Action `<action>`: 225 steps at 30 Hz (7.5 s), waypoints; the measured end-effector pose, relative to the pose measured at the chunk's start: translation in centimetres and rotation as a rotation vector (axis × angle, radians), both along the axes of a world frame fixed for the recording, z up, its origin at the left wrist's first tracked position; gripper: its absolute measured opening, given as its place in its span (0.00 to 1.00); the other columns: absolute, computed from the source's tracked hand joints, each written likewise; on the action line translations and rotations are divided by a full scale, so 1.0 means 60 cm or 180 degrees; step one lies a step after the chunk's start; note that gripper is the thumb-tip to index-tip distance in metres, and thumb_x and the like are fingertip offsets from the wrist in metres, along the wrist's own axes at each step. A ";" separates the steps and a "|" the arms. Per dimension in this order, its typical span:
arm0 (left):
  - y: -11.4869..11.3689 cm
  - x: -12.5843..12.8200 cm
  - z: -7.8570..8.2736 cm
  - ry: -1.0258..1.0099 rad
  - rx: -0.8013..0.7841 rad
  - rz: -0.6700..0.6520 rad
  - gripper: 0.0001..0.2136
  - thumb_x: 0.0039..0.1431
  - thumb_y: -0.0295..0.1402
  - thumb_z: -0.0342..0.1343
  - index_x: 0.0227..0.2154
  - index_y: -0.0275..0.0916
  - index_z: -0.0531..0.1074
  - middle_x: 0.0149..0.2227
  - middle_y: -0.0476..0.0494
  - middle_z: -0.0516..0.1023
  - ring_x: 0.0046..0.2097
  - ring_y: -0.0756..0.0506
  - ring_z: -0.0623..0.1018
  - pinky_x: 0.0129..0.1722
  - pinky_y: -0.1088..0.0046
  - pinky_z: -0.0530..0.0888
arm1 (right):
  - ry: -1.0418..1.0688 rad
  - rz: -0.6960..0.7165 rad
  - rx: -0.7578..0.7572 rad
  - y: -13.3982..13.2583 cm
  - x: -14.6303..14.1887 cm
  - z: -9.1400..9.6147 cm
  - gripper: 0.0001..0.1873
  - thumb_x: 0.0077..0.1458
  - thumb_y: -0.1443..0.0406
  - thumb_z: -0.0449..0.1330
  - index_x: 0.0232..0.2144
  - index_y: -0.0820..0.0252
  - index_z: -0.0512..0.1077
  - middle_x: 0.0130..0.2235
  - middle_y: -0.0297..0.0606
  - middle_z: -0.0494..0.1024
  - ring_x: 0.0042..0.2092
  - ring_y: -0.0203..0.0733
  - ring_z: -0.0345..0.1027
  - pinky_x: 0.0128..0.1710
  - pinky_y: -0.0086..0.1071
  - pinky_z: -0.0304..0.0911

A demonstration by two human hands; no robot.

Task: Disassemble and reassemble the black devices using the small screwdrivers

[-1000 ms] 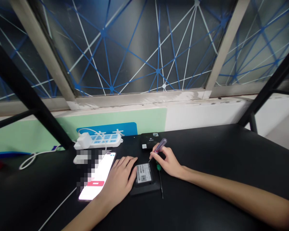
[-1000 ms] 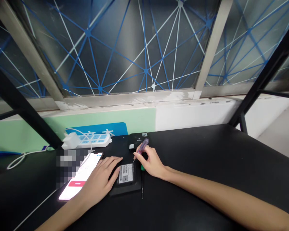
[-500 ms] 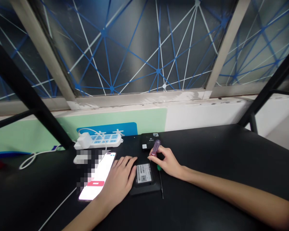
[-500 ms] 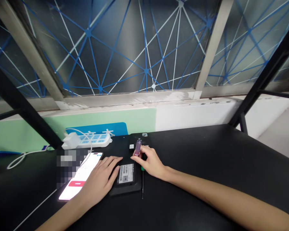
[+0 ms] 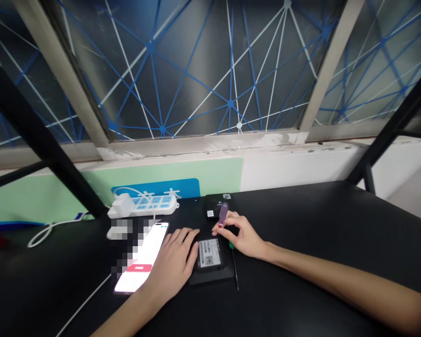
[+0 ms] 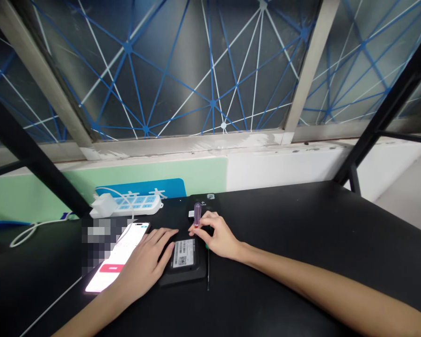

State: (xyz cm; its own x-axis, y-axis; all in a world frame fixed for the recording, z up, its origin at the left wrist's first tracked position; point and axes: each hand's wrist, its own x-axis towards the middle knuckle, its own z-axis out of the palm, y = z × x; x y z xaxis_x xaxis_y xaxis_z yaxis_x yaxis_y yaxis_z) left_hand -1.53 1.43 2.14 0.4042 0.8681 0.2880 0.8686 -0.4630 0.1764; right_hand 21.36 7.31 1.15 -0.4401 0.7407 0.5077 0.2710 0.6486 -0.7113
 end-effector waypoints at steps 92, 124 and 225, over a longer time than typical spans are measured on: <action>0.000 -0.004 -0.004 -0.0030 -0.0036 -0.0018 0.16 0.71 0.35 0.41 0.57 0.42 0.65 0.52 0.42 0.72 0.52 0.40 0.72 0.54 0.55 0.68 | 0.0300 0.0012 -0.0350 0.009 -0.003 -0.006 0.07 0.57 0.62 0.64 0.29 0.57 0.77 0.33 0.35 0.81 0.38 0.41 0.72 0.43 0.36 0.63; -0.010 0.004 0.011 -0.0253 0.0058 -0.0335 0.15 0.70 0.34 0.44 0.56 0.45 0.66 0.57 0.42 0.69 0.57 0.39 0.71 0.59 0.52 0.66 | 0.0989 -0.0250 -0.0723 0.018 -0.003 -0.017 0.11 0.56 0.56 0.63 0.33 0.58 0.76 0.36 0.40 0.80 0.40 0.46 0.75 0.46 0.42 0.69; -0.001 0.008 0.023 0.0476 -0.0749 0.0984 0.28 0.68 0.46 0.39 0.14 0.39 0.63 0.20 0.44 0.73 0.26 0.44 0.73 0.25 0.69 0.51 | 0.0251 -0.0086 0.0052 -0.009 0.002 0.002 0.04 0.61 0.66 0.58 0.33 0.59 0.70 0.32 0.36 0.74 0.32 0.39 0.66 0.36 0.34 0.63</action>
